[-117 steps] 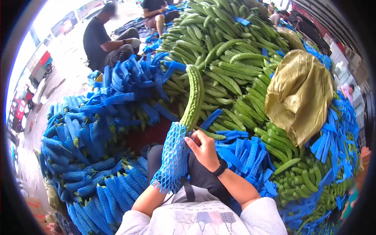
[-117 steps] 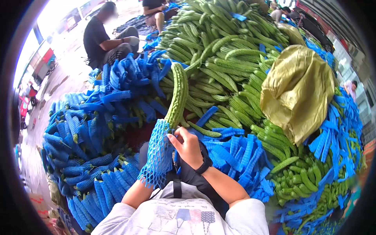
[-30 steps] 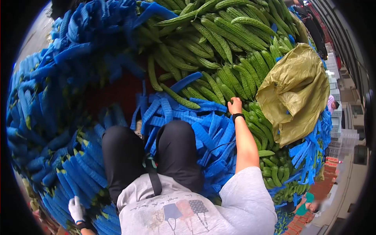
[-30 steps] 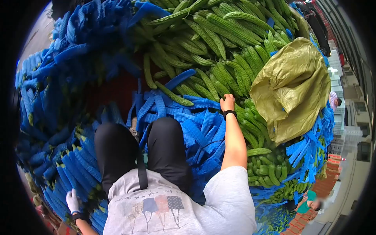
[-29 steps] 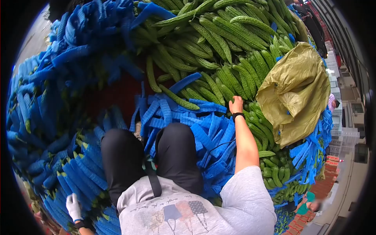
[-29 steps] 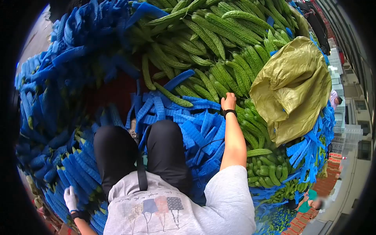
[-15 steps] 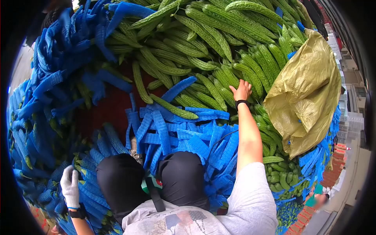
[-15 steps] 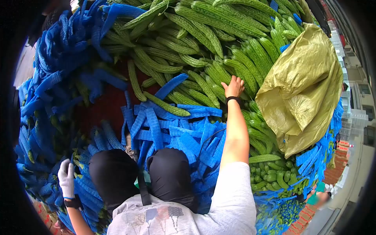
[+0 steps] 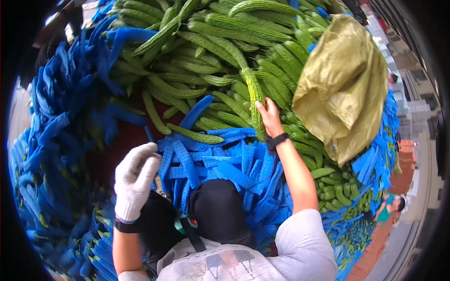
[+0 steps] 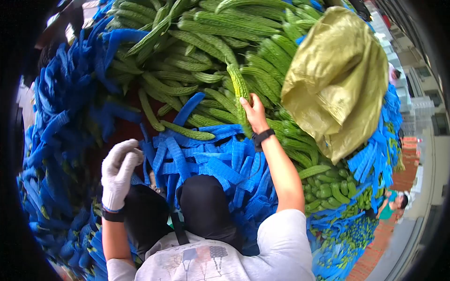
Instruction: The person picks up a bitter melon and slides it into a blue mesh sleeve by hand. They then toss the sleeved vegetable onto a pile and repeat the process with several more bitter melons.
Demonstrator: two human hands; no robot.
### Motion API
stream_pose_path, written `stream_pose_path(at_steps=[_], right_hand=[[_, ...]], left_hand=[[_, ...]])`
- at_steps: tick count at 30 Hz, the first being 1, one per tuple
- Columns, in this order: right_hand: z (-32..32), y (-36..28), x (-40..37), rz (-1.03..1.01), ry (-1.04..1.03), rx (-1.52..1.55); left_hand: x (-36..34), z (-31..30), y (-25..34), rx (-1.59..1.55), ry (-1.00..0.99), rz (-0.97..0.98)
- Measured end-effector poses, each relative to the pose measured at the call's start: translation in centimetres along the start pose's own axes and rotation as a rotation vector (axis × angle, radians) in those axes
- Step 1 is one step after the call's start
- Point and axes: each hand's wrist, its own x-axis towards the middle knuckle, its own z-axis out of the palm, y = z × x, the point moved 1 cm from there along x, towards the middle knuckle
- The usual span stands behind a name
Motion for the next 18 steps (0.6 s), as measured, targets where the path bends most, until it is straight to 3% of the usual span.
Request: stream_pose_path(at_steps=[2, 6, 8, 10, 16, 18], right_hand=[[0.4, -7.7, -4.5, 0.137, -0.064, 0.450], [-2.4, -16.3, -12.0, 0.086, -0.034, 0.576], [-5.0, -19.2, -16.5, 0.069, 0.025, 0.593], [-8.1, -21.6, -22.5, 0.035, 0.163, 0.721], [-14.9, -28.1, -46.2, -0.349, 0.818, 0.842], [-15.3, -28.0, -54.7, -0.357, 0.996, 0.930]], left_hand=[[0.4, 2.2, 0.1, -0.081, -0.090, 0.029], [0.3, 6.7, -1.4, -0.389, -0.269, -0.067], [0.5, 9.1, -4.2, -0.367, -0.356, -0.051], [0.4, 10.6, -6.8, -0.284, -0.351, -0.102], [-0.9, 11.3, -6.8, -0.319, -0.474, -0.114], [-1.1, 11.4, -8.0, -0.389, -0.527, -0.165]])
